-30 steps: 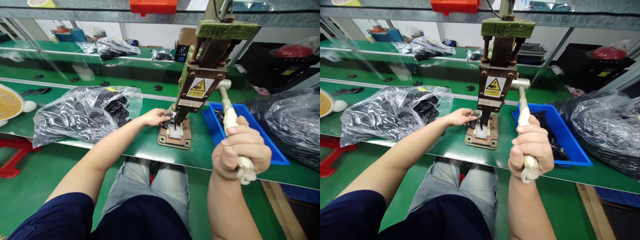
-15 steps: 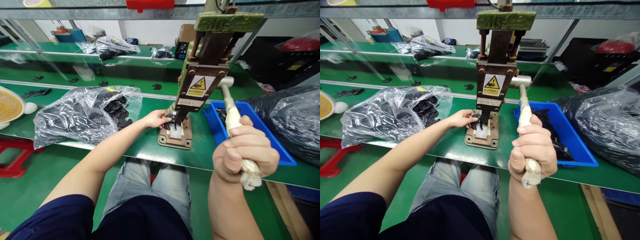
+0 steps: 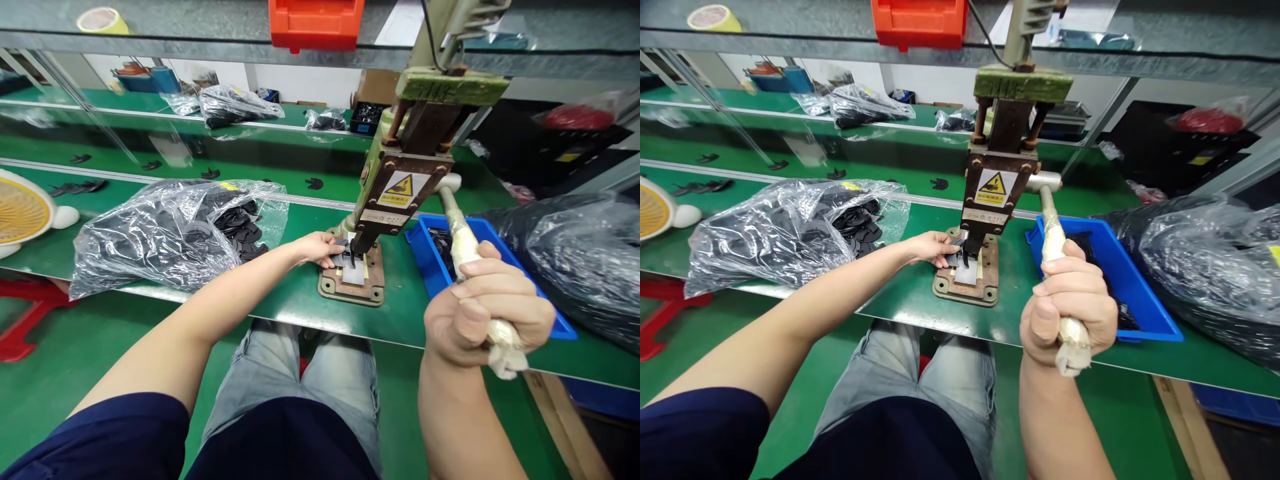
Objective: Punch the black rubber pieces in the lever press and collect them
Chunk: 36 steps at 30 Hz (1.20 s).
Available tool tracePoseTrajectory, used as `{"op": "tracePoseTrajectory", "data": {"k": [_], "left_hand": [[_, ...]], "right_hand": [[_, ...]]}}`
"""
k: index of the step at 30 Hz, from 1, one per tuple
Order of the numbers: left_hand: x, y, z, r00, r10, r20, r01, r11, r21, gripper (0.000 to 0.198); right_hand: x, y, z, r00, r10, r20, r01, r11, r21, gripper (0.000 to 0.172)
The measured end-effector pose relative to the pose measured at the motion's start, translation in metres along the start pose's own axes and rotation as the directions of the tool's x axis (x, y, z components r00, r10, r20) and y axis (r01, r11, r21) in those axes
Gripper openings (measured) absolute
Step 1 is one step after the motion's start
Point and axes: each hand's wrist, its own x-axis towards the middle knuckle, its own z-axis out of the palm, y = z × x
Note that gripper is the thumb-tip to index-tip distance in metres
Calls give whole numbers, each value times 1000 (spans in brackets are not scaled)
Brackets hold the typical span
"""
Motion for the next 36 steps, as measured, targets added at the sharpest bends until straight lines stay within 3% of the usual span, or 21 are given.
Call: {"op": "tracePoseTrajectory", "data": {"k": [3, 7, 9, 11, 14, 17, 20, 28, 36], "left_hand": [[-6, -2, 5, 999, 29, -18, -29, 999, -13, 43], [-20, -8, 6, 991, 119, -69, -125, 987, -97, 40], [-34, -12, 2, 979, 185, -91, -195, 972, -130, 40], [-55, -14, -2, 964, 251, -83, -261, 954, -148, 42], [-90, -15, -2, 949, 315, -35, -316, 934, -167, 46], [-117, -17, 7, 943, 333, 13, -326, 930, -171, 47], [-129, -23, 18, 942, 331, 45, -321, 935, -150, 46], [-131, -27, 28, 963, 247, 110, -231, 962, -144, 50], [-119, -30, 34, 959, 180, 218, -132, 967, -218, 55]], "right_hand": [[39, -2, 12, 999, -21, 41, 20, 999, 35, 25], [91, 3, 20, 972, 88, 216, -86, 996, -18, 50], [87, 10, 14, 972, 137, 189, -123, 989, -83, 52], [56, 15, 4, 962, 241, 130, -226, 967, -121, 51], [-20, 9, -9, 772, 537, 340, -518, 841, -153, 33], [-87, -13, -8, 553, 650, 521, -668, 720, -188, 34], [-120, -33, 3, 449, 708, 546, -751, 630, -200, 27], [-130, -50, 3, 408, 786, 465, -817, 541, -198, 20], [-140, -54, -8, 415, 792, 448, -787, 560, -260, 20]]}}
